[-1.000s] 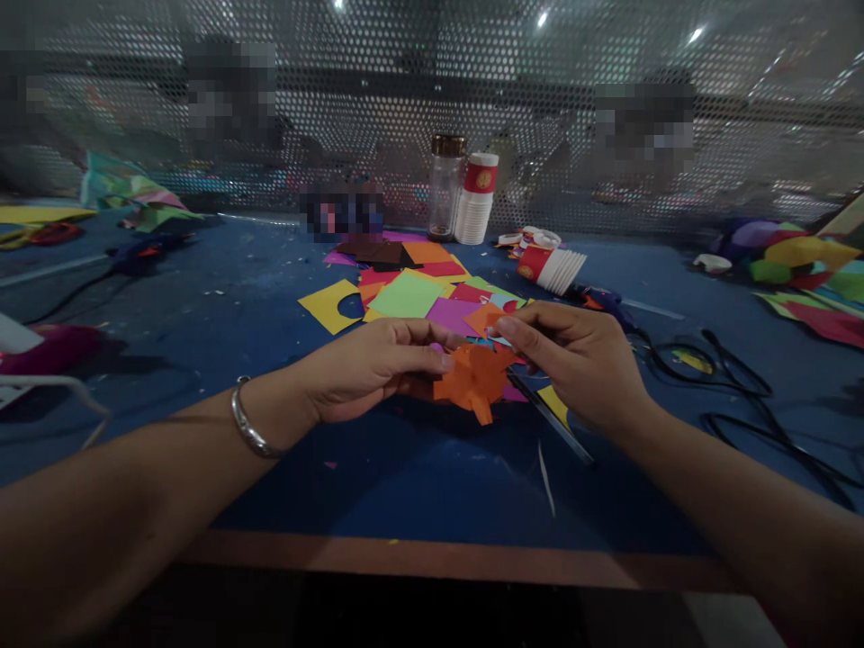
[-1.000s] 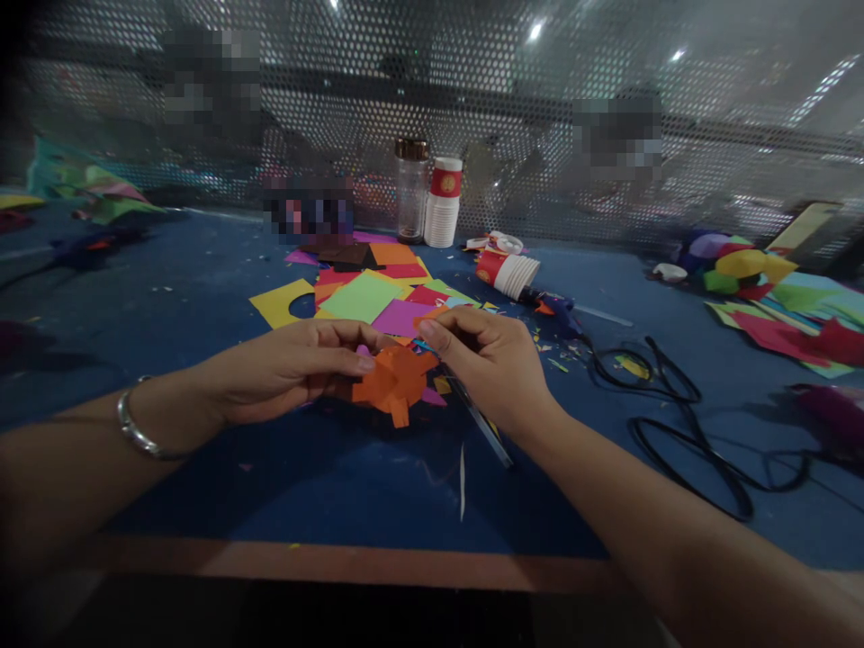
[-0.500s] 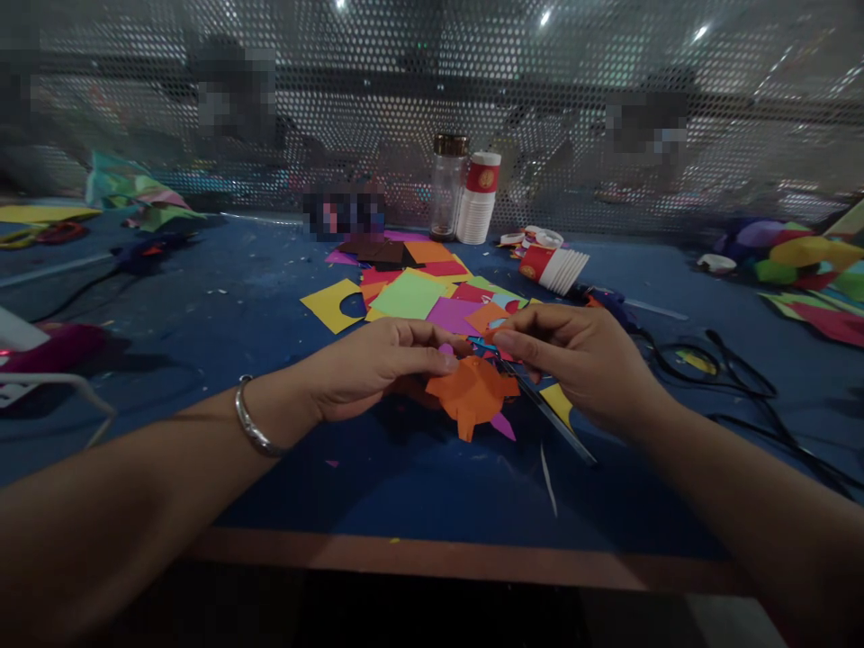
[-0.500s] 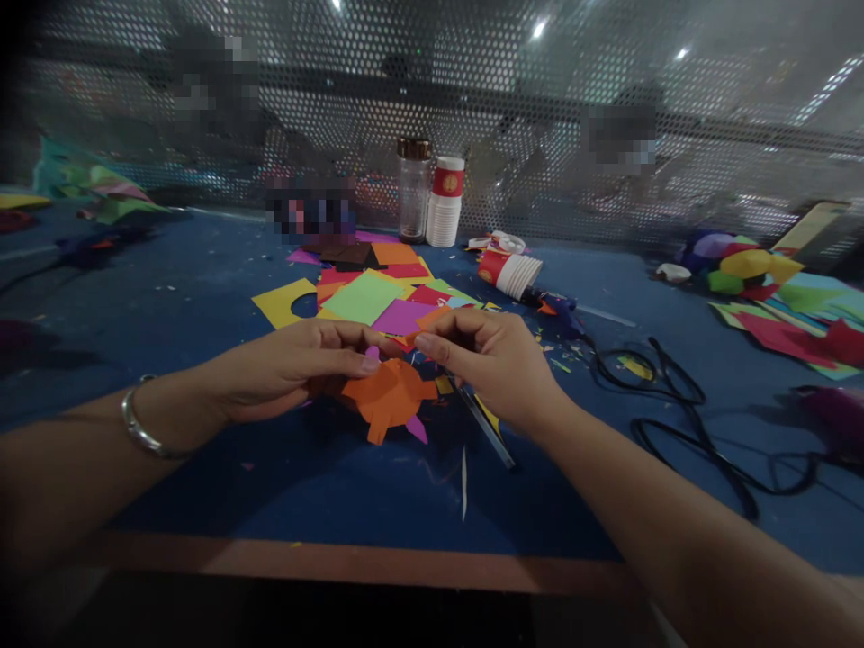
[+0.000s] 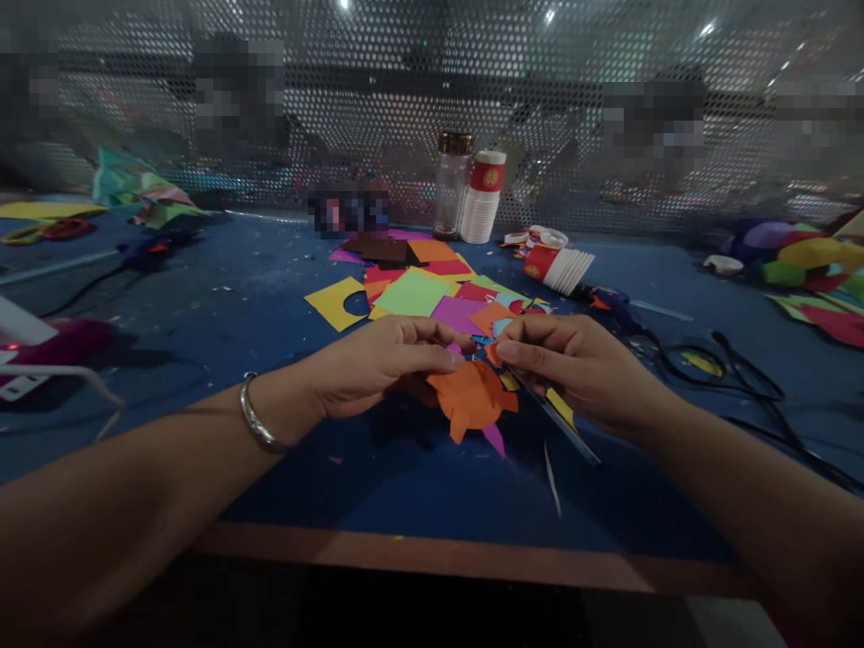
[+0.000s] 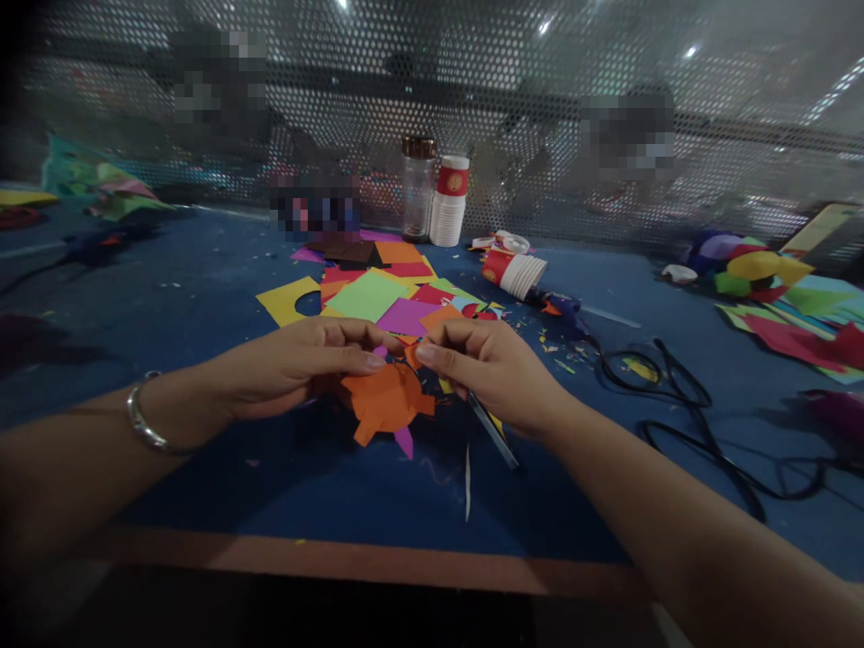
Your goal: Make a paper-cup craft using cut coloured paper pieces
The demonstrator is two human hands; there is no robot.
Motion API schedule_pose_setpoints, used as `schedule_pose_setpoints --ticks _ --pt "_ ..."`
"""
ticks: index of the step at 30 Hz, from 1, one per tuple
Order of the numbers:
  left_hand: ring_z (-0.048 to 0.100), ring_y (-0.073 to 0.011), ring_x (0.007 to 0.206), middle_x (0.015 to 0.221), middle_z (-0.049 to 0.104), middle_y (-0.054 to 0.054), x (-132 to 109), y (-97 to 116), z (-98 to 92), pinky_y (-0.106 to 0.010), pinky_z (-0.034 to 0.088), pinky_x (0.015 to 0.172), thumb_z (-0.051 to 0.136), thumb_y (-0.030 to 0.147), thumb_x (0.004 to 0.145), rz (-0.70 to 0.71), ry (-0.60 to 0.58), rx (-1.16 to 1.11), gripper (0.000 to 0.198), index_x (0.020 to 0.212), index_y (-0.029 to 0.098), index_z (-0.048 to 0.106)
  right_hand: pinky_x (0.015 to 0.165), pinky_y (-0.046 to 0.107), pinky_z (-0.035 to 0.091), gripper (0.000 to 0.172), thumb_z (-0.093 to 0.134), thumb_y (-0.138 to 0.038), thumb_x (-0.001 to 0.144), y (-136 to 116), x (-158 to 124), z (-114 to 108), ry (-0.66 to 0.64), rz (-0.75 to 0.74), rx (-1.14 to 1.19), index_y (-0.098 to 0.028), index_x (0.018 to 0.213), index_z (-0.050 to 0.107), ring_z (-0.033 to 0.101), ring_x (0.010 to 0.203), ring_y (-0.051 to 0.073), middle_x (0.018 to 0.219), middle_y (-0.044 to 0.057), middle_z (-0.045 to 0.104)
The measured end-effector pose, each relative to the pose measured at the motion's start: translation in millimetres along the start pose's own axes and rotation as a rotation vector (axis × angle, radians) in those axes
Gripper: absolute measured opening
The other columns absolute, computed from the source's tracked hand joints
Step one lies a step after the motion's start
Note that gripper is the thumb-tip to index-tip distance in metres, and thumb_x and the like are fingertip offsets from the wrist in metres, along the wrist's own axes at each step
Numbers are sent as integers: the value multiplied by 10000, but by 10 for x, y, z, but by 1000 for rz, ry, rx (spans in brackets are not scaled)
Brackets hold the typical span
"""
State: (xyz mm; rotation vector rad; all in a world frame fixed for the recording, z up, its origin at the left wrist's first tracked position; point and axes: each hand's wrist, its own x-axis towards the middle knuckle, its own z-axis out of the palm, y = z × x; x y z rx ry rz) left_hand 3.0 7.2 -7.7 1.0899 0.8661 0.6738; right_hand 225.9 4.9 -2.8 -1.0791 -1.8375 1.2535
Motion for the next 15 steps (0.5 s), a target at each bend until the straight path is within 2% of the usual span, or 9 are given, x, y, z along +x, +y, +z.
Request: schedule_pose_setpoints --ticks 10,15 --pt "618 -91 620 734 660 11 -19 26 33 -197 515 576 680 111 844 -20 14 11 80 909 158 675 488 248 238 430 700 -513 873 14 -7 0 -40 -14 -26 -177 650 551 336 512 67 560 -71 405" --pt "595 -80 589 705 650 21 -29 30 35 -180 491 551 690 116 842 -33 2 8 87 916 159 675 512 253 264 444 697 -519 872 -2 1 19 -29 -48 -72 -179 631 545 353 541 77 582 -59 420"
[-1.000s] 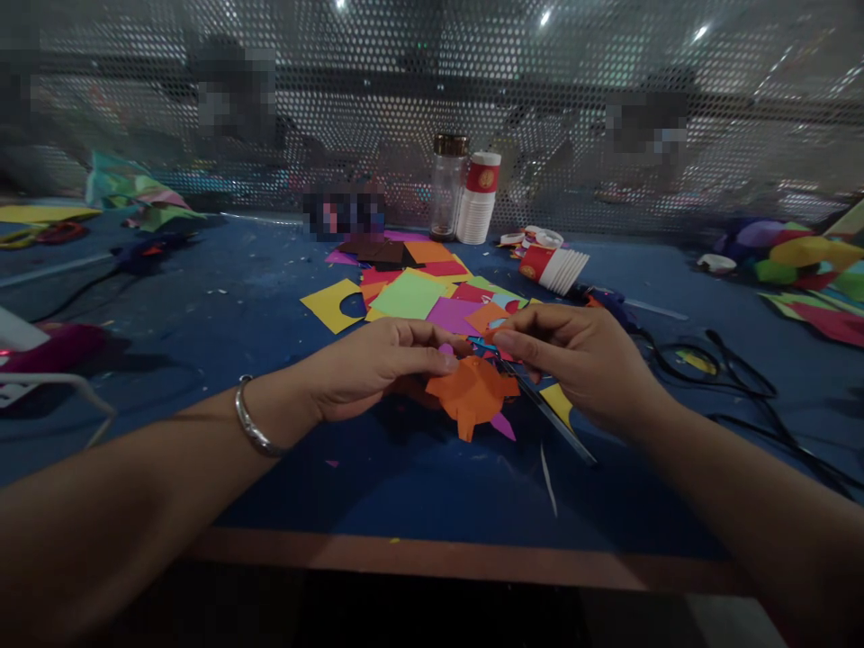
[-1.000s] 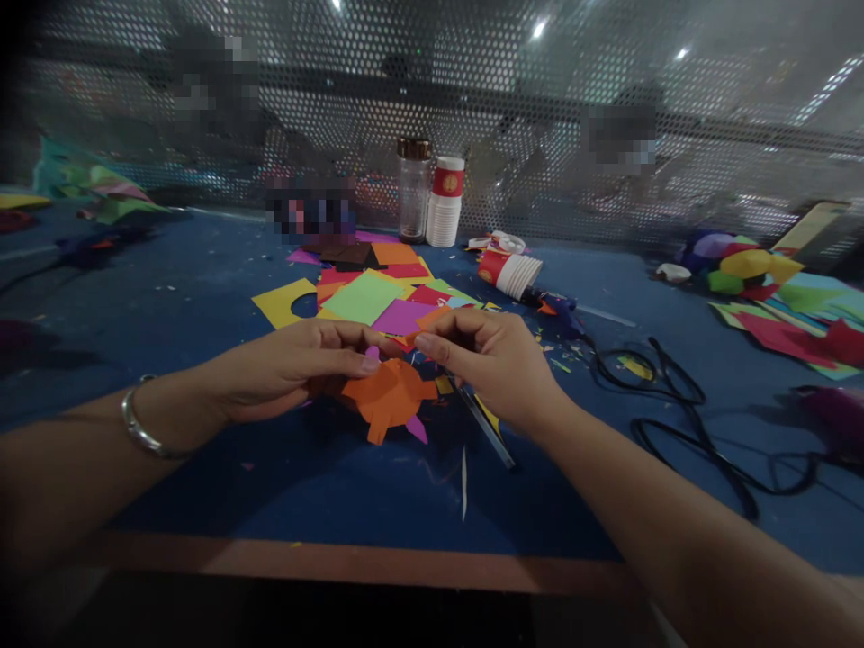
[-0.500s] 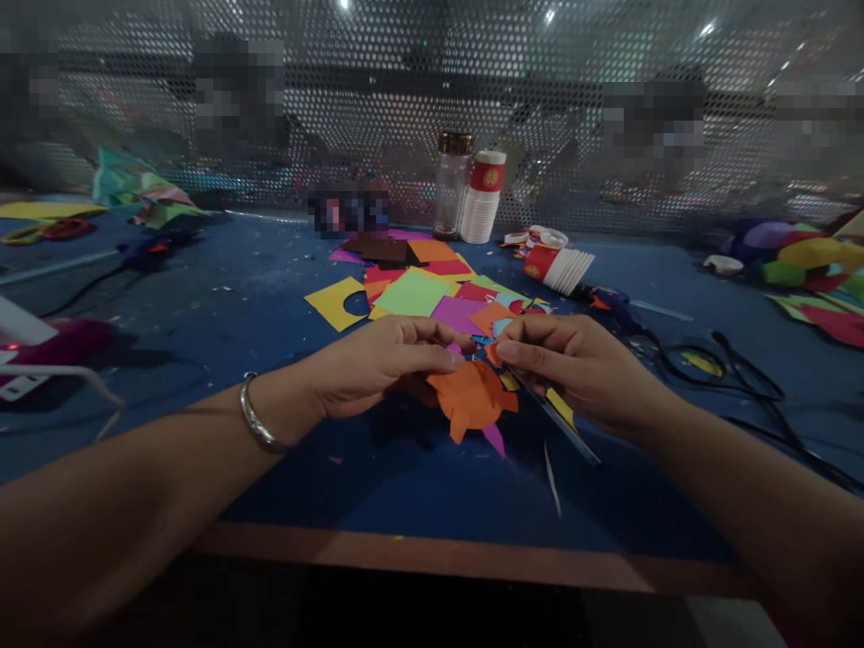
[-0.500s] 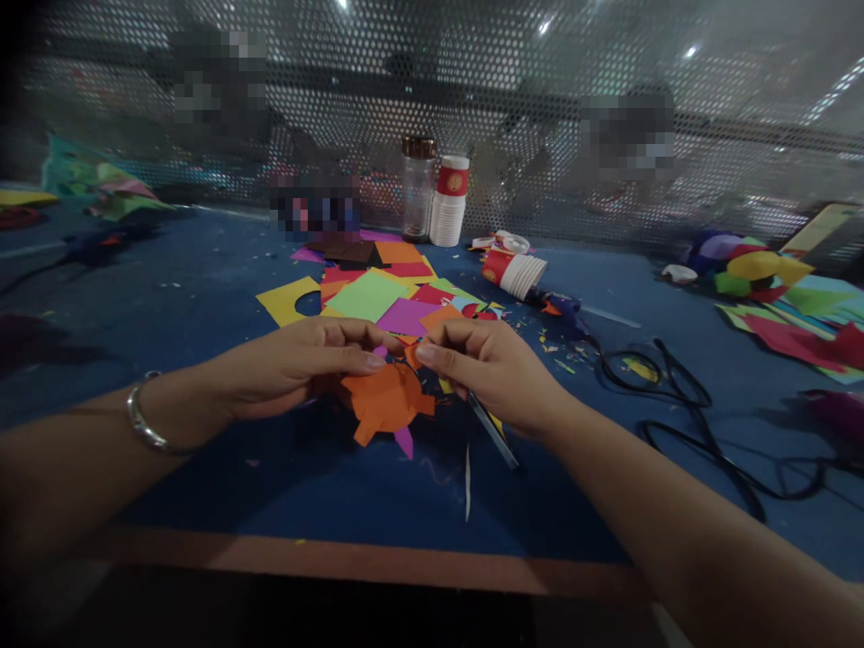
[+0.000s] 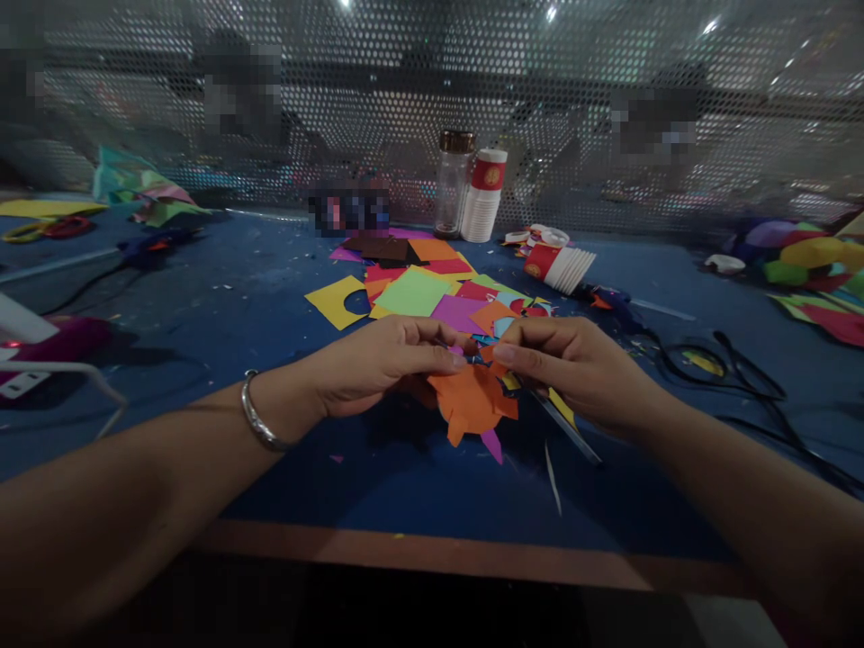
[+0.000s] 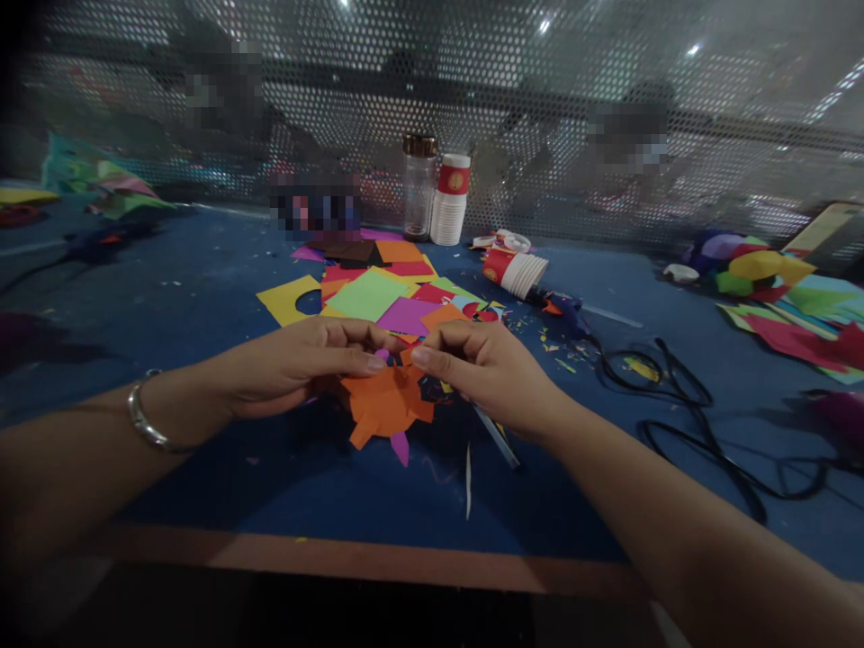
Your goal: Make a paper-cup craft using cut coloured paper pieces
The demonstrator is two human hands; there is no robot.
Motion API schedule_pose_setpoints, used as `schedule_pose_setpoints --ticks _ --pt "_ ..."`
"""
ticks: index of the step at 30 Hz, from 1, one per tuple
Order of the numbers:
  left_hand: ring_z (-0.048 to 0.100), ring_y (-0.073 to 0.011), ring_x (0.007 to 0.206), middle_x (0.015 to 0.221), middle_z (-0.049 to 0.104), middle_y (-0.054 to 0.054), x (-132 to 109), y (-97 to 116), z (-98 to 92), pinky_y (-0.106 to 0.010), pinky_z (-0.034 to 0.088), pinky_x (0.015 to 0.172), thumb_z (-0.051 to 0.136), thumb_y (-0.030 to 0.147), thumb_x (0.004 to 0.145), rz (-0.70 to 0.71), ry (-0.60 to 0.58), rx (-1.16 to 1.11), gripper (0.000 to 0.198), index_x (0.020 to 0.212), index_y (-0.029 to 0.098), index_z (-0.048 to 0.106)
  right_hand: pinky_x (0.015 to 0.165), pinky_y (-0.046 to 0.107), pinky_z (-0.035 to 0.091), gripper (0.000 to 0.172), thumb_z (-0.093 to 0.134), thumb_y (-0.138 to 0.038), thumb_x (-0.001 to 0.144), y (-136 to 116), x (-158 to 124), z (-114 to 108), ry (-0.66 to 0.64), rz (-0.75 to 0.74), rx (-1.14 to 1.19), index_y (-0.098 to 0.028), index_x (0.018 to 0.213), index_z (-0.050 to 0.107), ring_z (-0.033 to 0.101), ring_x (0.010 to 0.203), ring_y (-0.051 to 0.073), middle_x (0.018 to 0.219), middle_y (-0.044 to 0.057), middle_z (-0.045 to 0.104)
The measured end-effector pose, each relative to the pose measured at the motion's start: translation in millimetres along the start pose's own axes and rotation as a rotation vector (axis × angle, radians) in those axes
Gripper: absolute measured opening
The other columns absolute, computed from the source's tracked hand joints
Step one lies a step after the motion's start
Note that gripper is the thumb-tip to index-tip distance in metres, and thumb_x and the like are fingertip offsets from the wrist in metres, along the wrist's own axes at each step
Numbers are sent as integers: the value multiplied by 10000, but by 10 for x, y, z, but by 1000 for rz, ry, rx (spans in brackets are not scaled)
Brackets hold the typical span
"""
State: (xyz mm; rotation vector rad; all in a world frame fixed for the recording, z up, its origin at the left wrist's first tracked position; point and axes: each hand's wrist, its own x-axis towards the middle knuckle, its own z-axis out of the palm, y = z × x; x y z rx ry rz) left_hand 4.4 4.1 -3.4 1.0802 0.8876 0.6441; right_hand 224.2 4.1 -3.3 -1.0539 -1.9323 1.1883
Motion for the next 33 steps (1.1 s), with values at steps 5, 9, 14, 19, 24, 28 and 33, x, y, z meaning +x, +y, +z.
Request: schedule_pose_setpoints --ticks 5,9,14,19,24,28,33 --pt "628 -103 644 742 661 11 0 3 11 -211 541 599 687 131 849 -13 -19 21 88 928 171 685 508 251 281 385 711 -457 871 -14 -1 19 31 -60 -79 -170 647 587 374 542 74 616 -47 474" --pt "620 -99 646 740 653 20 1 4 4 -217 548 596 698 132 849 -13 -27 27 108 952 164 685 535 252 319 378 680 -463 894 1 -5 31 62 -109 -158 -165 670 621 427 574 88 634 -28 519" --pt "626 -93 644 767 670 16 5 -4 -8 -210 541 584 708 130 846 -4 -52 17 157 1000 152 681 540 252 342 410 667 -534 896 11 -14 50 82 -168 -232 -176 695 651 468 594 101 640 -18 558" --pt "635 -97 646 761 682 10 19 -13 -11 -215 548 584 695 123 865 -7 -55 25 213 1073 143 656 532 247 348 384 644 -493 924 -5 -21 61 81 -223 -290 -182 698 655 482 577 94 639 -20 584" --pt "644 -104 661 767 691 4 19 -16 -14 -221 551 588 701 125 858 -3 -58 13 207 1059 140 652 565 240 370 279 626 -334 941 -20 -33 72 109 -271 -393 -180 711 661 519 593 95 653 -16 622" --pt "615 -92 643 751 665 15 11 1 -10 -211 557 573 682 113 870 -19 -53 14 211 1077 140 648 574 238 386 260 610 -295 943 -11 -42 91 128 -297 -445 -178 715 657 528 595 99 652 -11 618" --pt "582 -86 654 779 639 13 6 19 1 -195 556 552 688 114 859 -7 -49 23 191 1046 144 668 539 225 362 255 617 -262 933 13 -45 108 152 -351 -492 -173 695 625 473 557 83 618 -28 549"
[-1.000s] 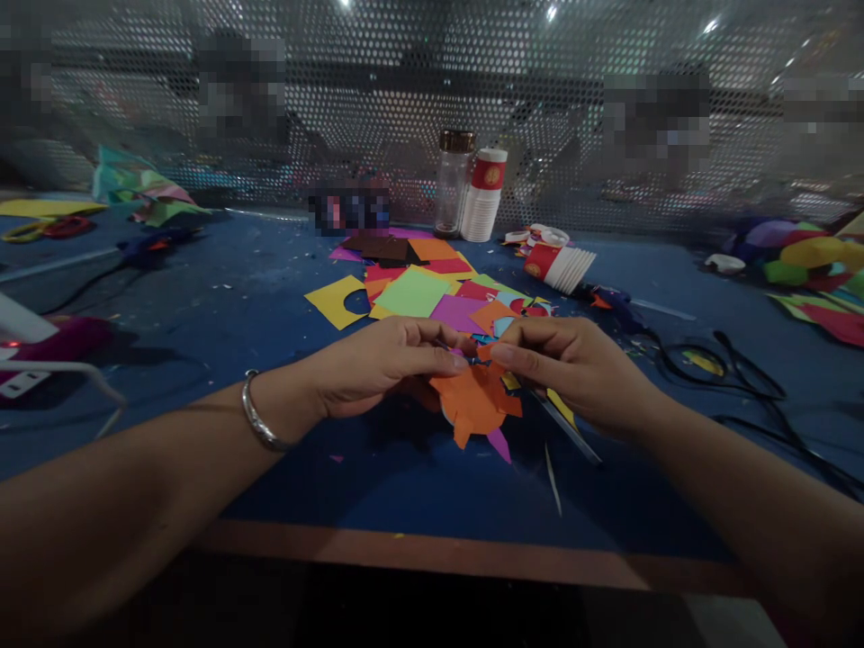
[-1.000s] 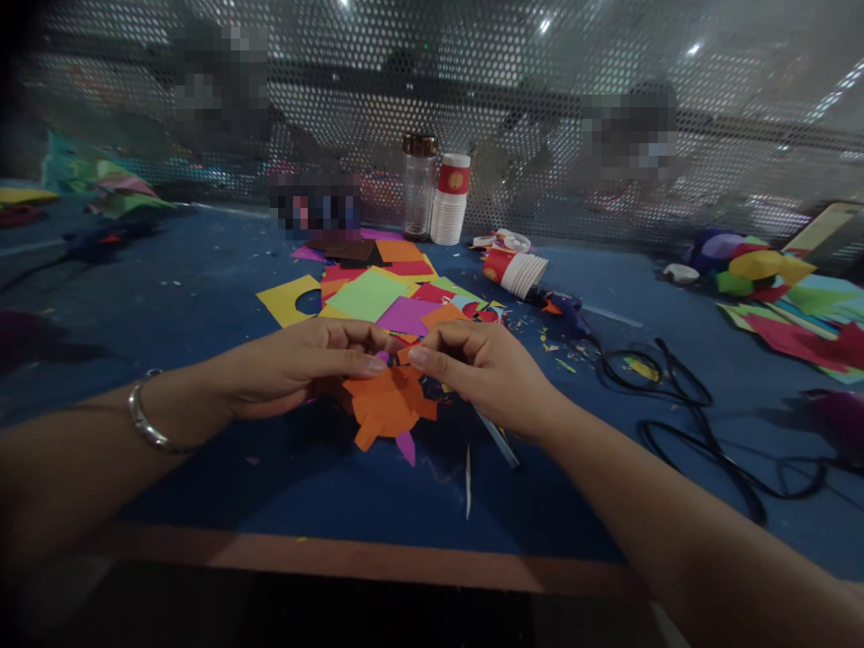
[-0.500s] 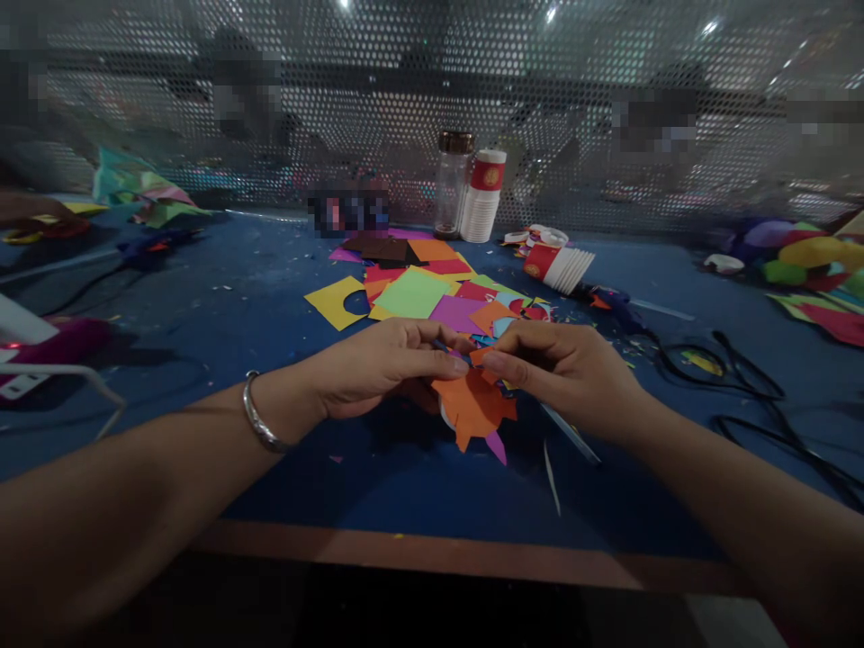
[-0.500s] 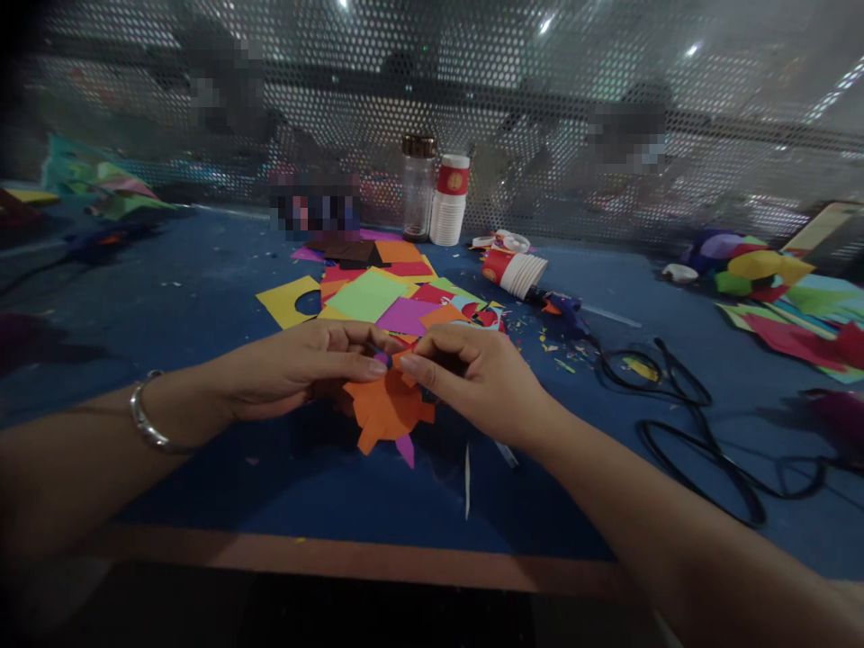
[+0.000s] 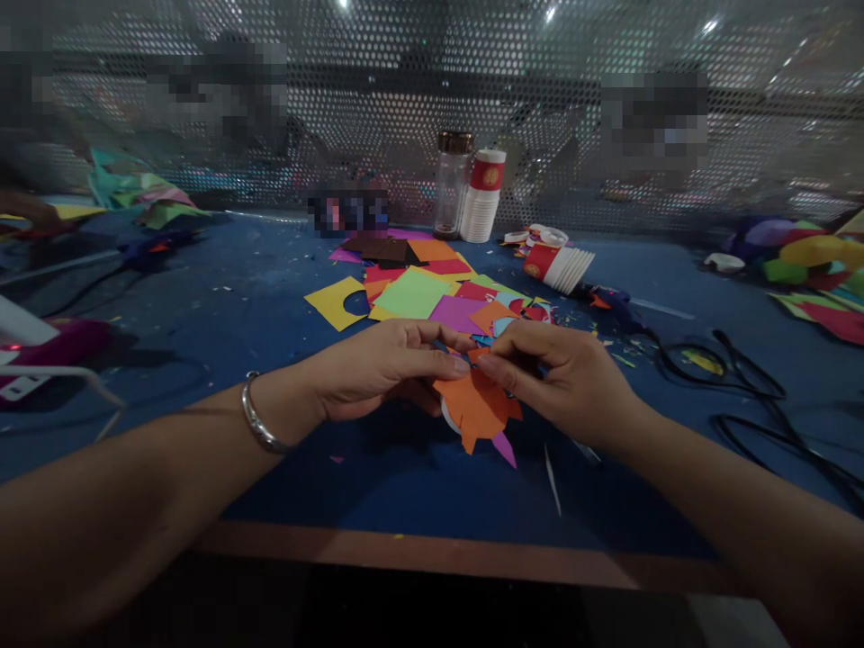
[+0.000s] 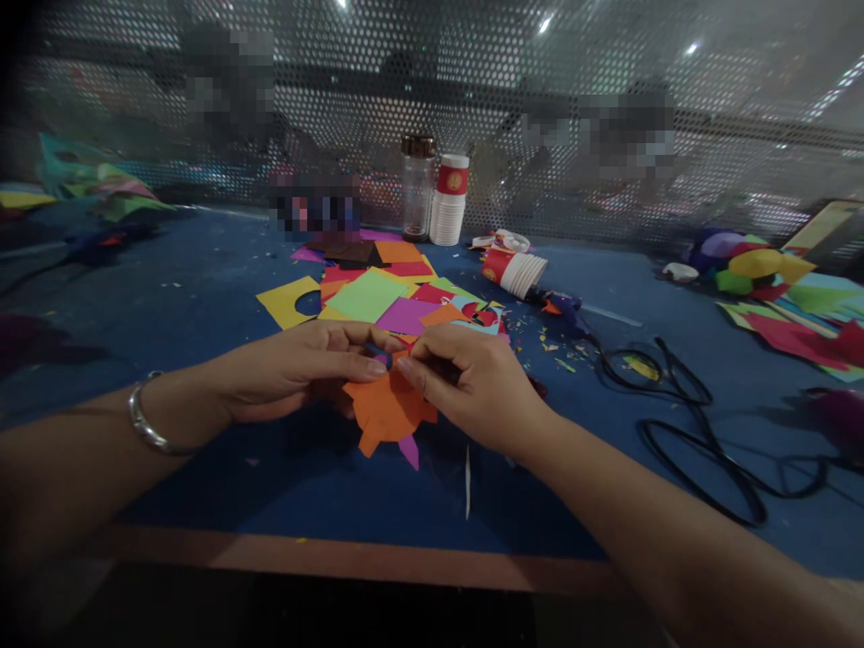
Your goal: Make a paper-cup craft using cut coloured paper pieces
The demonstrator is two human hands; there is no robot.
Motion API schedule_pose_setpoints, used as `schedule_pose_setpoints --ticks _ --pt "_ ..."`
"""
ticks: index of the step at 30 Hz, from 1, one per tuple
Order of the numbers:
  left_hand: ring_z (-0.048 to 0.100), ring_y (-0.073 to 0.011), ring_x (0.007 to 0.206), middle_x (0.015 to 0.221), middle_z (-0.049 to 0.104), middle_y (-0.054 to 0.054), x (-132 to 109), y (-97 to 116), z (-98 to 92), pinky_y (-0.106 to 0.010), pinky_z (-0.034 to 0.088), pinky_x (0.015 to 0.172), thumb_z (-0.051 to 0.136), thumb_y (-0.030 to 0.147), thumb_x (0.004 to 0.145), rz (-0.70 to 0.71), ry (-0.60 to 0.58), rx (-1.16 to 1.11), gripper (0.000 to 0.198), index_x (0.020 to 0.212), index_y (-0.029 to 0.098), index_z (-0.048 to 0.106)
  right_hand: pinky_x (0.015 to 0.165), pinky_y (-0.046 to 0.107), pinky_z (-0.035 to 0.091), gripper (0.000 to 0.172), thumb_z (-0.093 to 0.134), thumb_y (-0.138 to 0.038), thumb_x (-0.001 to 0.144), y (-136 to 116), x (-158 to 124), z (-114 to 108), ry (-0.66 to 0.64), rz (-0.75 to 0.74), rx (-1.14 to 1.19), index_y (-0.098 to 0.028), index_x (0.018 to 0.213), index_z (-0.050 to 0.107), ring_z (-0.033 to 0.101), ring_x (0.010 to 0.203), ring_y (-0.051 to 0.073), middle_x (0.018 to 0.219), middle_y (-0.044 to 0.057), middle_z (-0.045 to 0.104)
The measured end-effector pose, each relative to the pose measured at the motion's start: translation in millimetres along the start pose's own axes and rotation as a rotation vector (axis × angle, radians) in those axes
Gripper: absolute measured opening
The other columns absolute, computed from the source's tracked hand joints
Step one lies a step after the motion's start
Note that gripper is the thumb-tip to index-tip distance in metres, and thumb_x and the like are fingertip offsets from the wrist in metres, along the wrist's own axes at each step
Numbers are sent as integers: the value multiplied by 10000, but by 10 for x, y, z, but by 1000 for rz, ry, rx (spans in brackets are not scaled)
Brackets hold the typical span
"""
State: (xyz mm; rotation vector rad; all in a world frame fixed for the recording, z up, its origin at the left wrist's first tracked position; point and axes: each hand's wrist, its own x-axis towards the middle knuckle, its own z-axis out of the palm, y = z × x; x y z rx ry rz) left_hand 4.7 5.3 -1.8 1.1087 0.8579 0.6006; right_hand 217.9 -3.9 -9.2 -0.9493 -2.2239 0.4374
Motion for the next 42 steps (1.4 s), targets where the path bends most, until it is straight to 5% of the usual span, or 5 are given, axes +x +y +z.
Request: schedule_pose_setpoints --ticks 20,36,42 --pt "634 -110 705 834 659 -8 -1 -37 -24 -218 567 599 702 140 835 -11 -31 19 271 1104 166 672 570 229 373 248 600 -276 951 0 13 -8 -24 27 46 -175 734 664 510 590 86 653 -24 614" --pt "646 -99 675 829 674 0 3 -41 -37 -195 546 588 721 183 822 -31 -52 52 222 1031 174 647 485 245 323 357 664 -476 906 11 56 -27 -33 224 286 -172 718 670 427 510 81 589 -44 512" --pt "638 -112 600 798 705 -19 -88 114 -145 -204 523 528 712 172 817 25 43 93 288 1098 181 651 496 247 329 378 621 -465 926 102 41 -7 2 315 317 -170 689 623 424 510 80 606 -33 517"
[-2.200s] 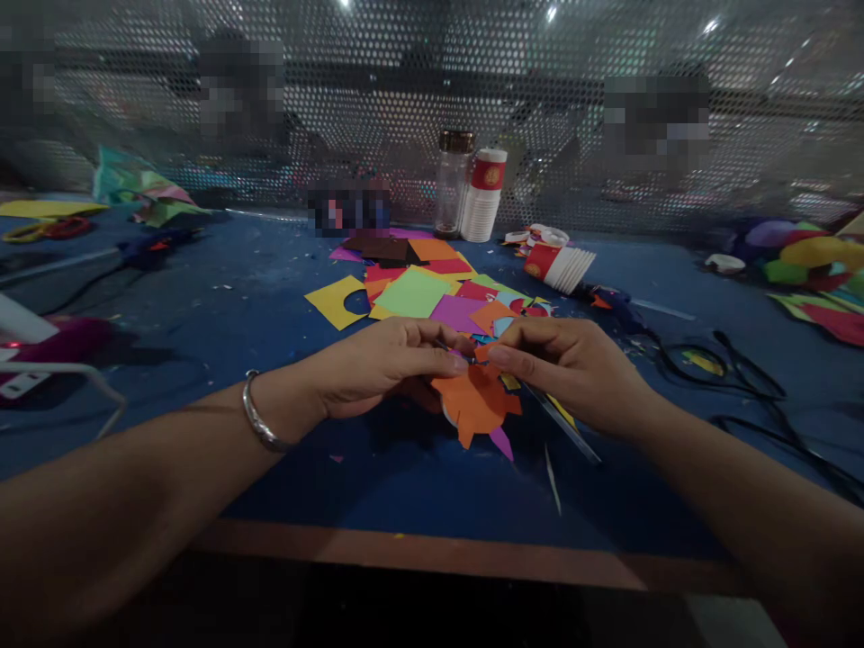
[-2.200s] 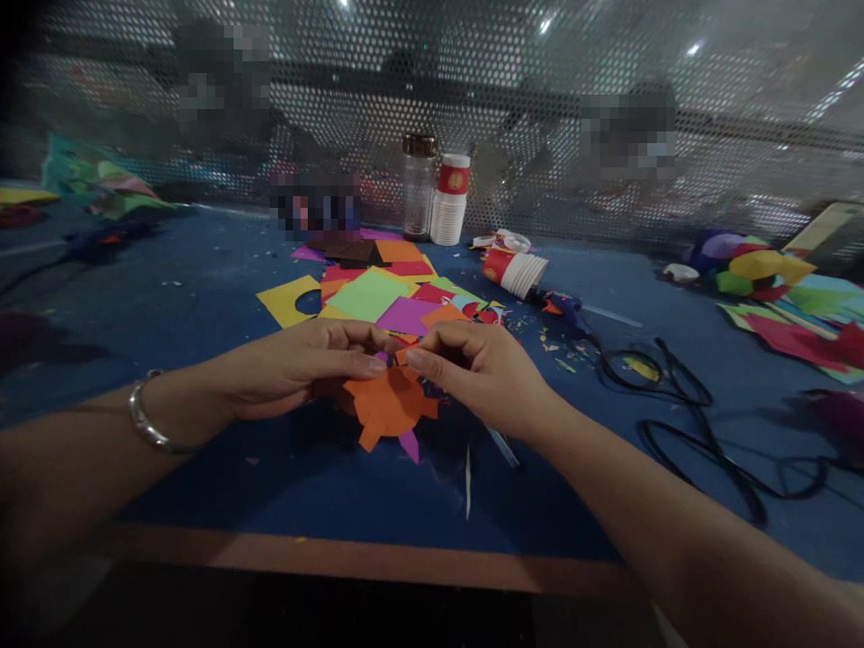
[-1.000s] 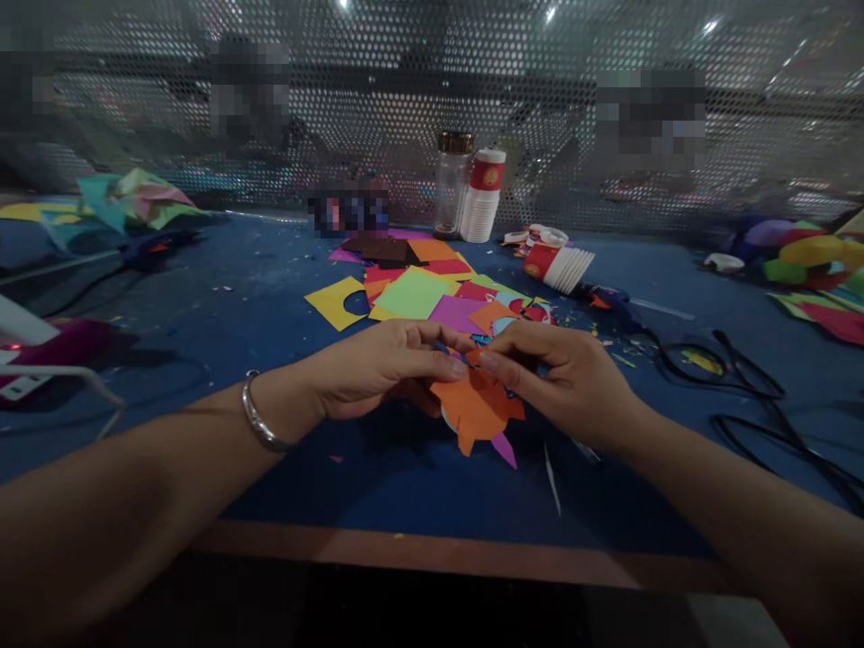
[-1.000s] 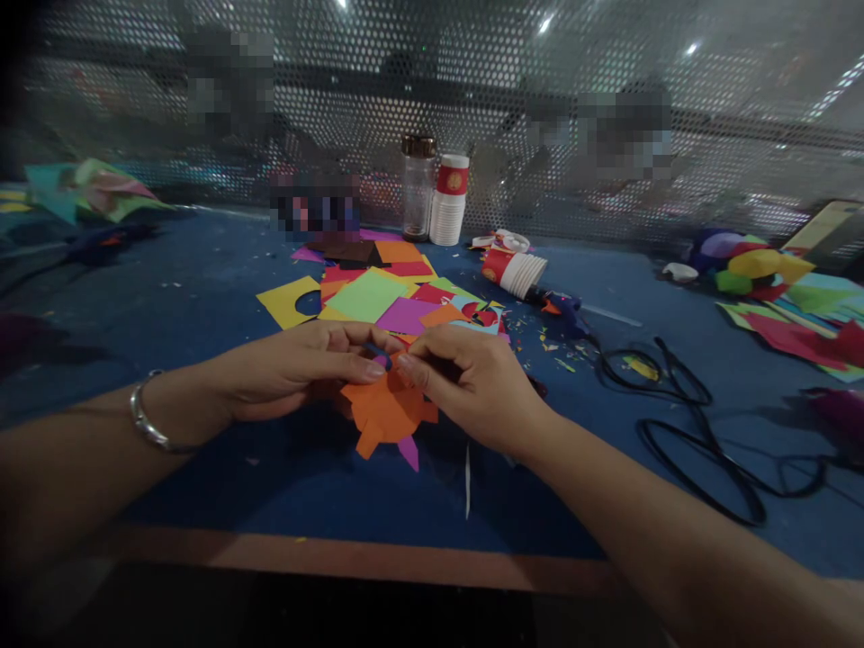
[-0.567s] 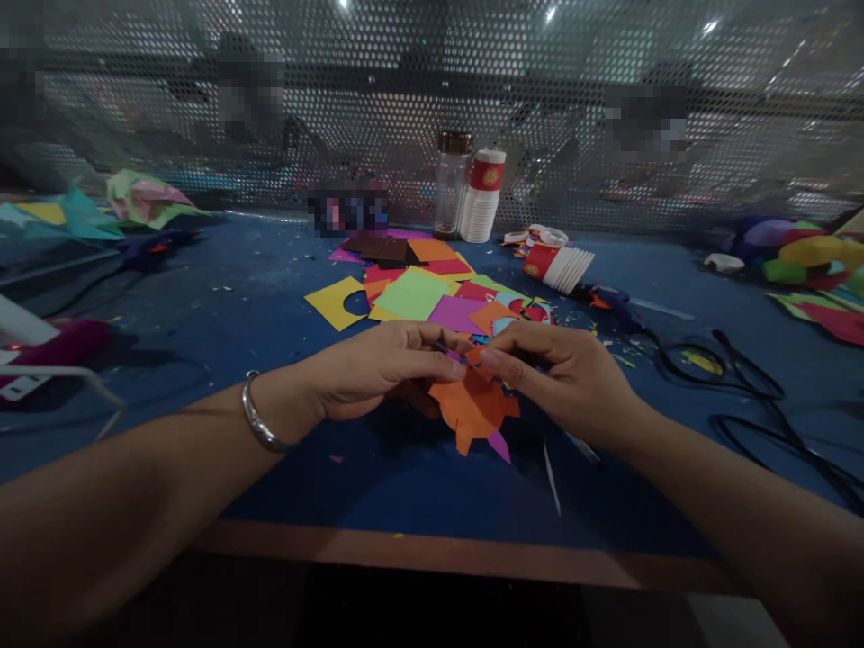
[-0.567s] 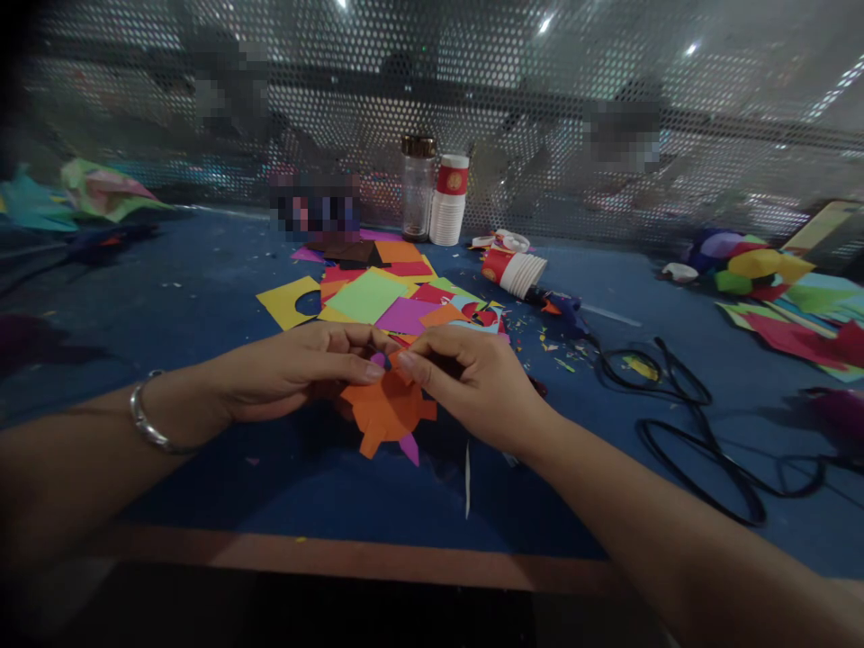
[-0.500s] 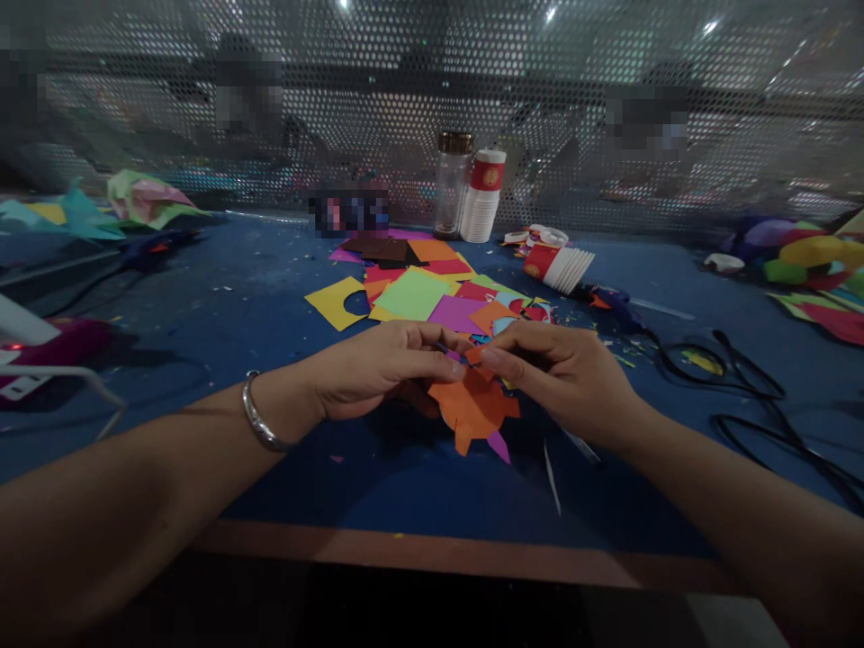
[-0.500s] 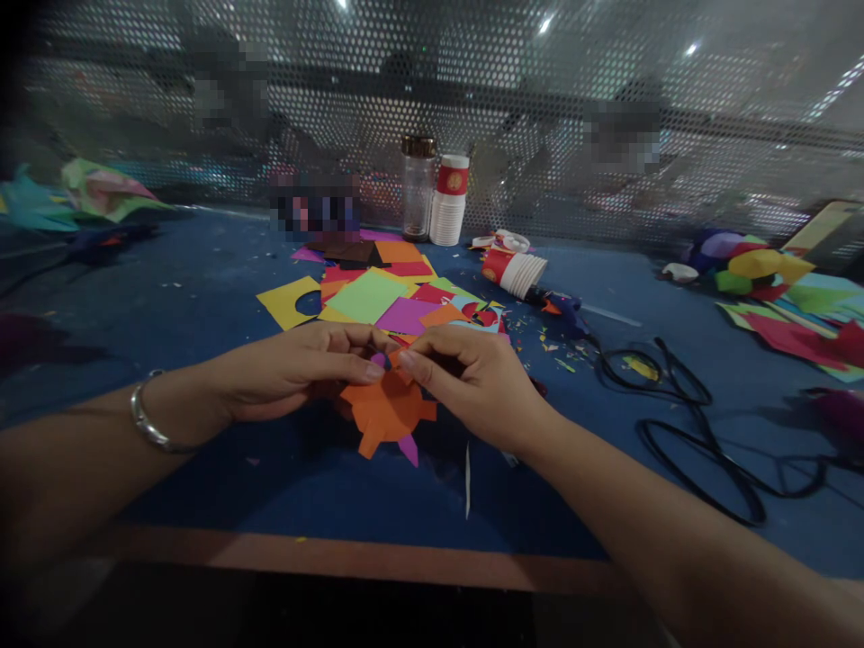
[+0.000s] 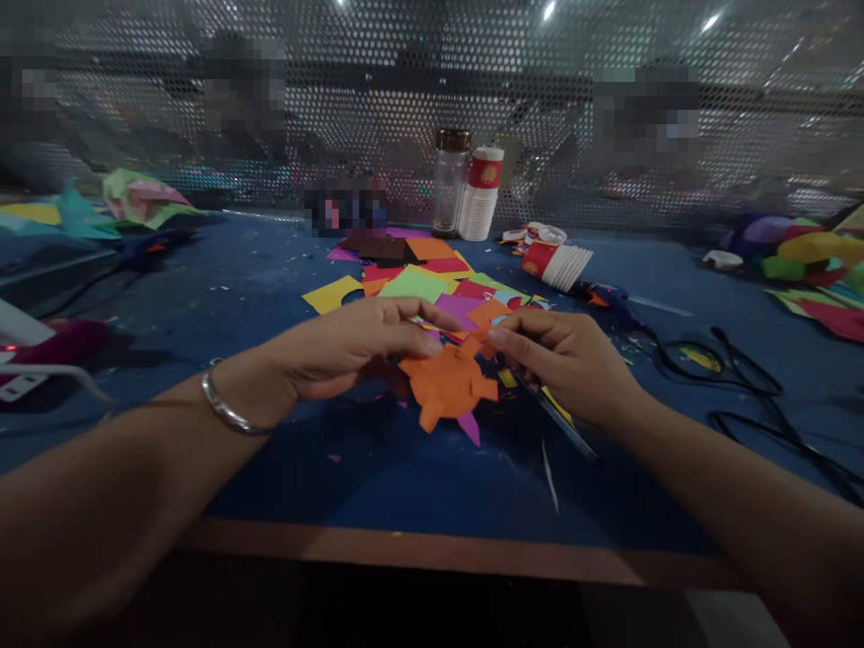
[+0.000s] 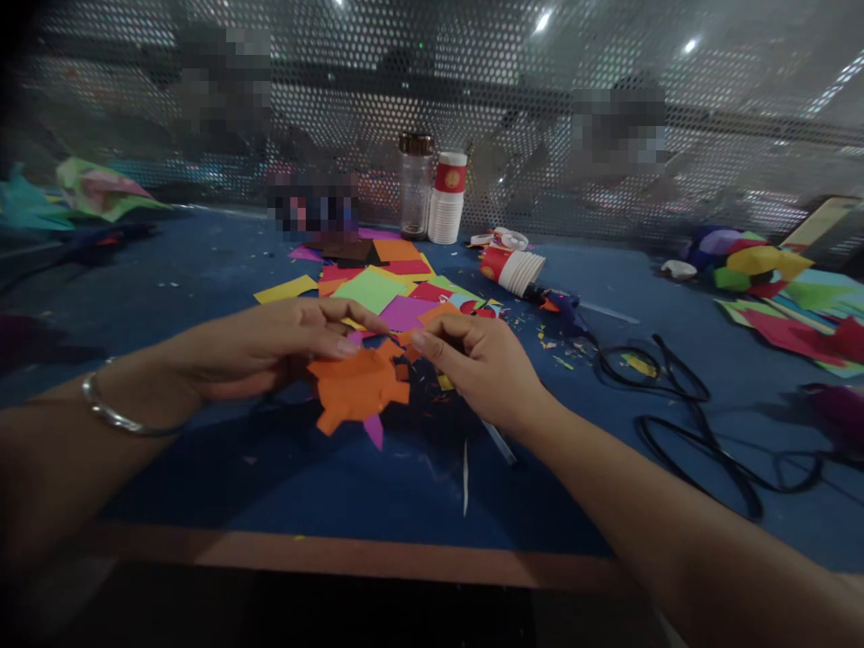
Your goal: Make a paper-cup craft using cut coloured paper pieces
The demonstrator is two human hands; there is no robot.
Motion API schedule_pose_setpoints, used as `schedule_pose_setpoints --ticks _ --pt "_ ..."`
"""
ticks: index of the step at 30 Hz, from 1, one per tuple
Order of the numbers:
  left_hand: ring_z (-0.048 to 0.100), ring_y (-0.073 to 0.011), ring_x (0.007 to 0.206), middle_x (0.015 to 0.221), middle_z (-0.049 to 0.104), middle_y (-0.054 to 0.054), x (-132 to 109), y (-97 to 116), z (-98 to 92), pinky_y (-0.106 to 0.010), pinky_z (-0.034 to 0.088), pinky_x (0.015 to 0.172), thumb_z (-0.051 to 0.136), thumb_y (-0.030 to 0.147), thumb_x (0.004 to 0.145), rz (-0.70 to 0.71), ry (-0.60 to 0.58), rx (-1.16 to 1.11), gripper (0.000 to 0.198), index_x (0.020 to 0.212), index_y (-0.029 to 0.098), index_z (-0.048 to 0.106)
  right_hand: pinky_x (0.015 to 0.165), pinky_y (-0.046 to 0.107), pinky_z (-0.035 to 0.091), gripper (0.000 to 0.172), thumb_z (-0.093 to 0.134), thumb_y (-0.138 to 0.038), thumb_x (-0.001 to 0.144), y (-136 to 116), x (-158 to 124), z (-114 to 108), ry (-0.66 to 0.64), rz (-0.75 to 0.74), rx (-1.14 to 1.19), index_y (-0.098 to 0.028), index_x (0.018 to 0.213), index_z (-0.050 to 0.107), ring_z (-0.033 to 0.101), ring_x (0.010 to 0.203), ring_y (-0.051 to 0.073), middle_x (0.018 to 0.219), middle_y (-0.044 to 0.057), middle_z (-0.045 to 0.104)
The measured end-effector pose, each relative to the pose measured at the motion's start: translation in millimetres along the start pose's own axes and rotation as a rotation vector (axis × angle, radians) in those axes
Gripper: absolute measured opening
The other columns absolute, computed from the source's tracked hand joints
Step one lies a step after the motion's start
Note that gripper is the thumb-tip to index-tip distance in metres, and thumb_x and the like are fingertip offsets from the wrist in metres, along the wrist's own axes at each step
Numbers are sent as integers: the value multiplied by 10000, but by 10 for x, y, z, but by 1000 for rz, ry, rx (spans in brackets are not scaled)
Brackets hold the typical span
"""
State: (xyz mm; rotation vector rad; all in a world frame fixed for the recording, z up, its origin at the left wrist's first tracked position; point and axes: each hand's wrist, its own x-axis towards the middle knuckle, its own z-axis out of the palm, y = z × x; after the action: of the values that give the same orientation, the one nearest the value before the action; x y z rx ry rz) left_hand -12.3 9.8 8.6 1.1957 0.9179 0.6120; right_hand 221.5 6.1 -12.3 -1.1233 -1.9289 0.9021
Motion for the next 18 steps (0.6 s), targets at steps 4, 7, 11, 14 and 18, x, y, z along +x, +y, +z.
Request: schedule_pose_setpoints --ticks 4,7,11,14,18 --pt "648 -128 657 845 697 -23 -31 105 -72 -213 539 531 683 114 795 107 234 -87 325 1109 193 658 487 244 291 402 636 -501 901 5 19 4 9 11 -34 -173 670 607 408 521 79 621 -31 500" --pt "656 -141 683 883 702 -38 -1 87 -68 -216 533 521 737 140 753 113 232 -113 347 1087 193 657 491 248 280 386 626 -483 896 1 30 23 -51 -17 -139 -177 660 618 415 524 91 592 -31 497" --pt "663 -133 652 822 701 -21 54 -7 -32 -227 537 565 744 151 774 52 141 -73 357 1107 182 619 507 254 306 184 574 -254 860 32 32 44 -122 -23 -317 -181 722 671 439 513 104 574 -29 550" --pt "691 -143 698 859 725 -39 67 -52 -24 -241 553 629 726 160 809 64 103 -39 322 1110 178 611 536 262 353 151 560 -198 844 51 25 34 -70 5 -346 -182 800 703 505 543 120 609 -17 606" --pt "693 -132 694 860 738 -40 55 -63 -13 -233 553 643 711 151 837 59 94 -12 305 1125 177 614 537 266 333 327 569 -365 932 20 14 9 54 -61 -320 -184 662 612 468 543 108 597 -15 569"
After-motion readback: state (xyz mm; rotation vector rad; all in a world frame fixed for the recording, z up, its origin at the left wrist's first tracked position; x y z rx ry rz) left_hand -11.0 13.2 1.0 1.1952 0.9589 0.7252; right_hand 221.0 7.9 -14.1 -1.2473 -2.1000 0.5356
